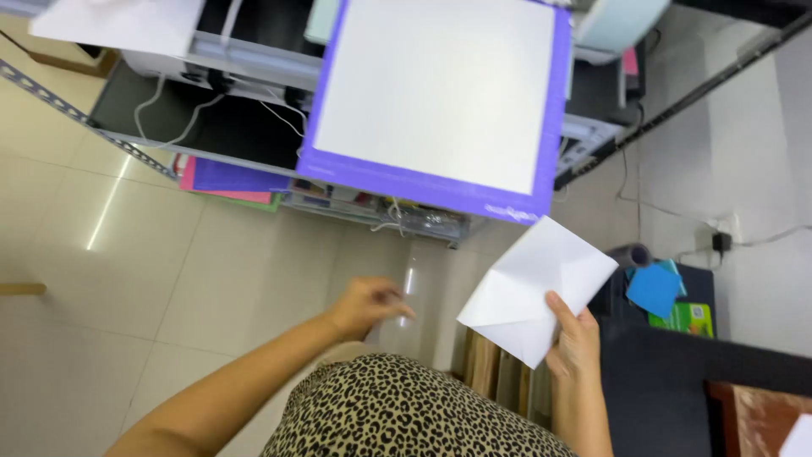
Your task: Folding paper envelopes and preparing paper on a cutting mat for a machine
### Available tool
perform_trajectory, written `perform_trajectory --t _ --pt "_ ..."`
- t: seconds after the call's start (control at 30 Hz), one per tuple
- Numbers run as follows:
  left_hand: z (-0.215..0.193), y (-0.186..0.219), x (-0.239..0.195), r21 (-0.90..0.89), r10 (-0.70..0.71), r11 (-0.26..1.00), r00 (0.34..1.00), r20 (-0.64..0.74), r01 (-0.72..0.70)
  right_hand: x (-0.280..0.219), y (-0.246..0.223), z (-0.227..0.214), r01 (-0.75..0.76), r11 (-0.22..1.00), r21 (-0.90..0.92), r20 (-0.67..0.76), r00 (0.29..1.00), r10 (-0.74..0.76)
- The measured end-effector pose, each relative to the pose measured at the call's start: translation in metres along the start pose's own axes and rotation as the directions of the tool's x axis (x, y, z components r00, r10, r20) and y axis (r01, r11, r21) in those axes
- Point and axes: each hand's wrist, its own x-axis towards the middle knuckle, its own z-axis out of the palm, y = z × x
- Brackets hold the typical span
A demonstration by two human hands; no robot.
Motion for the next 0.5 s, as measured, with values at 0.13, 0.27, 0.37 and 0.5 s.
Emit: perform_trajectory --t 0.13,0.27,0.37,0.5 --pt "-0.189 -0.035 0.043 -0.575 -0.683 0.726 0.489 -0.542 0.377 0.012 0.013 0.008 -0.08 0.997 0.01 -0.097 0.992 0.08" --pt "-0.361 -0.051 0.1 -0.737 -0.73 0.544 0.207 -0.652 -0.402 0.009 0.015 0.013 -0.15 0.988 0.023 -0.318 0.936 0.149" --pt "-0.43 -0.07 0.133 -0.778 -0.726 0.498 0.307 -0.616 -0.384 0.003 0.01 0.019 -0.073 0.993 0.09 -0.34 0.935 0.1" --pt "-0.479 -0.134 0.156 -0.786 -0.716 0.308 0.413 -0.563 -0.536 -0.004 0.01 0.001 0.017 0.992 0.125 -0.409 0.912 0.036"
